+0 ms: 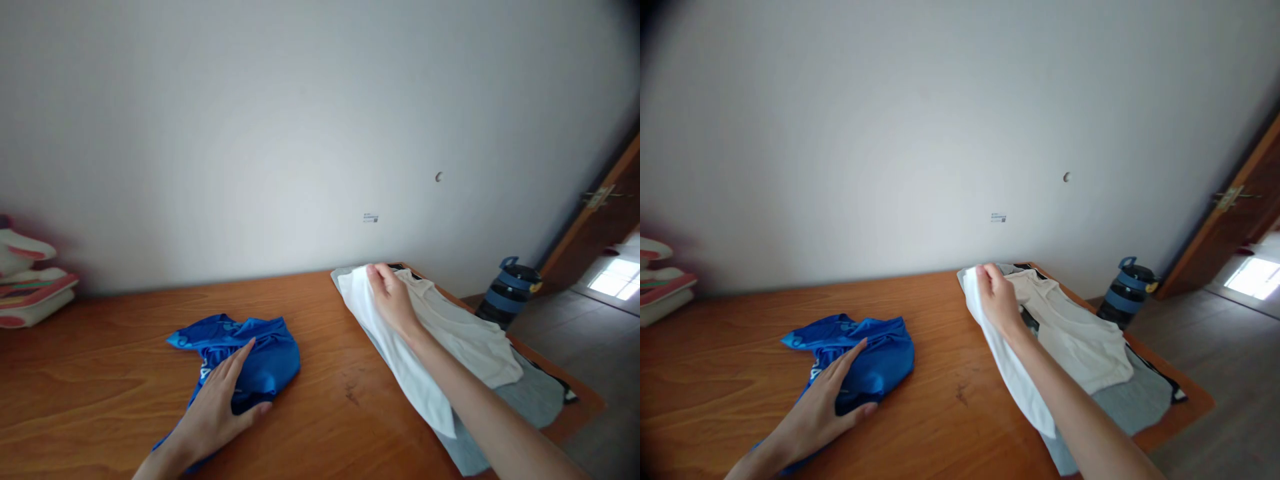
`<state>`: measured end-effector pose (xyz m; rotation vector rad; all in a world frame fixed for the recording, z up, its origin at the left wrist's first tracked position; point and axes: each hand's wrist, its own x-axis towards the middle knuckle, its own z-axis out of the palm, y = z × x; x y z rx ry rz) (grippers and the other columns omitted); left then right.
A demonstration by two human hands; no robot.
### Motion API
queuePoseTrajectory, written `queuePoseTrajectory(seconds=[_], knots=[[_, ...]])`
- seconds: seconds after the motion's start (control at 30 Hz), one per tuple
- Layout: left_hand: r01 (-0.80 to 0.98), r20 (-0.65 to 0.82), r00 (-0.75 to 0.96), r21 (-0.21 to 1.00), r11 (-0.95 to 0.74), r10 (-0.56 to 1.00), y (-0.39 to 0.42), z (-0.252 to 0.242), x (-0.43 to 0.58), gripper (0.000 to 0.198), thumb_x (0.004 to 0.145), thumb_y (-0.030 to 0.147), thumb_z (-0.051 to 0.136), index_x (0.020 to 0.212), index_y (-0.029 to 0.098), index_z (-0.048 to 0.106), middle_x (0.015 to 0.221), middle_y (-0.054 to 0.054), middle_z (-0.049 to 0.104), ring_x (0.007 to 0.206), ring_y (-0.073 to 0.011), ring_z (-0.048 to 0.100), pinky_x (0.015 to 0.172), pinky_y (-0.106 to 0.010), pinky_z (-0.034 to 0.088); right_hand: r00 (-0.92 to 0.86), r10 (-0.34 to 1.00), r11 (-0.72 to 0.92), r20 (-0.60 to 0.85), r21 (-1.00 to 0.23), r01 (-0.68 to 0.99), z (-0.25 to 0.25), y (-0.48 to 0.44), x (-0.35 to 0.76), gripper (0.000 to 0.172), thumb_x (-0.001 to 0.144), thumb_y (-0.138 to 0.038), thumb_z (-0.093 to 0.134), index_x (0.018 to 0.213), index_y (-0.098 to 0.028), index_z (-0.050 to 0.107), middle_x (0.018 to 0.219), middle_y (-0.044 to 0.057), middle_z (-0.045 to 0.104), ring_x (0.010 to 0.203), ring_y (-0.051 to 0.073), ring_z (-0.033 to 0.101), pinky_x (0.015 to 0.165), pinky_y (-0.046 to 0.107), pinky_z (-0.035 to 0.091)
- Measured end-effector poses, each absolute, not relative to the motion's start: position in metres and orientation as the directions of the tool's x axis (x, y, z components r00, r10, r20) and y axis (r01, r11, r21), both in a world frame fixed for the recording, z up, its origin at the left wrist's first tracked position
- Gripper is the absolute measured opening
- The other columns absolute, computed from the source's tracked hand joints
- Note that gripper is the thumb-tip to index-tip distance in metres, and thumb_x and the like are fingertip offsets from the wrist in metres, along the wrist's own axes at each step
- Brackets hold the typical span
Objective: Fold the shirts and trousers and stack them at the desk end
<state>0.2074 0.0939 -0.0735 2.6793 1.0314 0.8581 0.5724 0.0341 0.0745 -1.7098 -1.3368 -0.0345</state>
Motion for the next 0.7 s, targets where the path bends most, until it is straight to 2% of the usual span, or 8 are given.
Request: queuePoseTrajectory(seconds=[0.03,0.13,0.2,0.27,0.37,0.47,0.57,0.7], knots=[[0.554,0.461,0.578,0.384,-0.739,0.673,0.092,-0.071,0.209,0.106,0.084,0.056,0.074,0.165,0.03,0.011,0.152,-0.017,0.053,0.135,-0.0364,0.056,0.109,-0.055,0.049,0.351,0.771,0.123,0.532,-0.664,0.737,0.082,0.037,0.547,0.046,0.102,-0.061,0.027,0.084,-0.026,0.049,0.075,-0.001,0.053,0.074,0.017,0.052,0.07,0.03,0.04],[0.439,0.464,0.524,0.571,-0.694,0.714,0.086,-0.062,0.212,0.121,0.082,0.064,0.072,0.164,0.029,-0.01,0.159,-0.022,0.042,0.136,-0.0379,0.055,0.109,-0.06,0.047,0.08,0.868,0.458,0.49,-0.852,0.252,0.099,0.034,0.483,0.039,0.1,-0.06,0.046,0.083,-0.025,0.05,0.075,-0.004,0.045,0.072,0.014,0.045,0.067,0.027,0.037],[0.355,0.482,0.494,0.648,-0.674,0.724,0.082,-0.057,0.215,0.123,0.082,0.069,0.069,0.162,0.03,-0.017,0.161,-0.024,0.037,0.133,-0.0375,0.058,0.108,-0.061,0.048,-0.081,0.901,0.424,0.425,-0.905,-0.038,0.106,0.025,0.456,0.04,0.097,-0.061,0.052,0.081,-0.025,0.048,0.072,-0.006,0.04,0.065,0.012,0.038,0.062,0.027,0.033],[0.314,0.5,0.471,0.675,-0.668,0.727,0.079,-0.055,0.217,0.124,0.082,0.069,0.069,0.162,0.031,-0.018,0.159,-0.022,0.041,0.129,-0.0364,0.061,0.106,-0.059,0.051,-0.241,0.905,0.319,0.351,-0.934,-0.161,0.108,0.014,0.442,0.042,0.094,-0.064,0.057,0.081,-0.025,0.049,0.07,-0.006,0.038,0.062,0.012,0.034,0.058,0.027,0.029],[0.372,0.481,0.438,0.672,-0.64,0.759,0.071,-0.055,0.221,0.104,0.083,0.063,0.07,0.163,0.028,0.014,0.14,-0.016,0.062,0.121,-0.0353,0.066,0.103,-0.053,0.055,-0.384,0.884,0.245,0.266,-0.964,-0.102,0.098,0.002,0.442,0.043,0.091,-0.065,0.06,0.081,-0.024,0.052,0.07,-0.006,0.04,0.063,0.012,0.036,0.058,0.028,0.028],[0.438,0.375,0.487,0.676,-0.592,0.789,0.068,-0.056,0.228,0.051,0.089,0.057,0.065,0.127,0.023,0.066,0.108,-0.008,0.077,0.099,-0.0316,0.074,0.092,-0.045,0.061,-0.319,0.92,0.252,0.227,-0.967,0.038,0.077,0.0,0.458,0.042,0.092,-0.064,0.06,0.084,-0.023,0.057,0.074,-0.005,0.046,0.068,0.012,0.042,0.063,0.028,0.033],[0.406,0.346,0.459,0.737,-0.54,0.818,0.078,-0.051,0.234,0.039,0.091,0.057,0.061,0.102,0.022,0.074,0.095,-0.005,0.079,0.091,-0.0291,0.075,0.083,-0.038,0.063,-0.185,0.967,0.217,0.176,-0.947,0.238,0.054,-0.002,0.488,0.04,0.095,-0.062,0.056,0.095,-0.023,0.063,0.089,-0.001,0.062,0.085,0.017,0.056,0.079,0.031,0.042],[0.223,0.408,0.007,0.889,-0.399,0.913,0.094,-0.01,0.222,0.051,0.096,0.058,0.047,0.131,0.025,0.063,0.105,-0.002,0.079,0.098,-0.0285,0.074,0.084,-0.042,0.064,-0.036,0.983,0.163,0.182,-0.75,0.641,0.023,-0.016,0.537,0.038,0.09,-0.054,0.066,0.114,-0.024,0.063,0.12,0.007,0.067,0.115,0.026,0.059,0.102,0.043,0.042]])
